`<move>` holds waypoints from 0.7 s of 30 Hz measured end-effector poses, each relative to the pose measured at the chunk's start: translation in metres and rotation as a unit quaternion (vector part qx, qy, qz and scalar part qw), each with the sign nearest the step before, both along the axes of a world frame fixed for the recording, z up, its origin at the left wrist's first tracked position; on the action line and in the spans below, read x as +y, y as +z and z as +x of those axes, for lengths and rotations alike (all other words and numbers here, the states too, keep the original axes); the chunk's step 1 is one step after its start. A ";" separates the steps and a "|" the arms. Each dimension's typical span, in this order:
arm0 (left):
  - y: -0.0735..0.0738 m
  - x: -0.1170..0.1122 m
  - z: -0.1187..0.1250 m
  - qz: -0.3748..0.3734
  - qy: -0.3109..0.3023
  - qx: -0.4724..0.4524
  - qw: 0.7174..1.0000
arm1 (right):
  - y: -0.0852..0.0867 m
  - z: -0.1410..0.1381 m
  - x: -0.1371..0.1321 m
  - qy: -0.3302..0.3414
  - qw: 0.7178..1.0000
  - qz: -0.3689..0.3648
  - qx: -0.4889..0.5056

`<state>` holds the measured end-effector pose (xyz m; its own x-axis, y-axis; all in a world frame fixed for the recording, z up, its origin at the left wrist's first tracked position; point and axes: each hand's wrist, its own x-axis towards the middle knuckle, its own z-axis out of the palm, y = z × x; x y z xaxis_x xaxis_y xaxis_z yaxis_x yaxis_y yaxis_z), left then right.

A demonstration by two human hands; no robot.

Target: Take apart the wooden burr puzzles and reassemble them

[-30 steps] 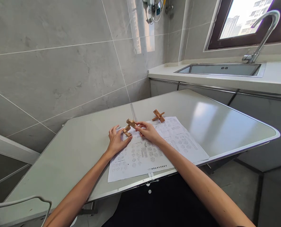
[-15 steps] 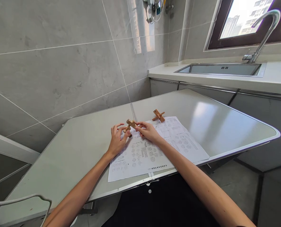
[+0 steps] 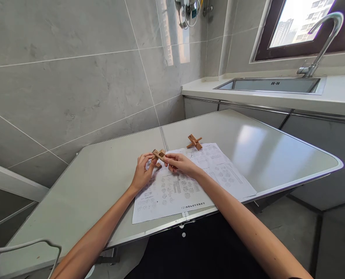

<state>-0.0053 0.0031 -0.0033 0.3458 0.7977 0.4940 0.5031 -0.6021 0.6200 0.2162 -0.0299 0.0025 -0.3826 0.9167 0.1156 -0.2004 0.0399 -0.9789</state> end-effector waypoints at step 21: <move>0.005 -0.003 0.004 0.025 0.054 0.017 0.998 | -0.003 -0.008 -0.003 -0.032 0.998 0.021 -0.045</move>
<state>-0.0013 -0.0004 0.0016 0.2763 0.8060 0.5235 0.5875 -0.5727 0.5717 0.2082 -0.0330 -0.0009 -0.3340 0.9345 0.1229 -0.1073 0.0919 -0.9900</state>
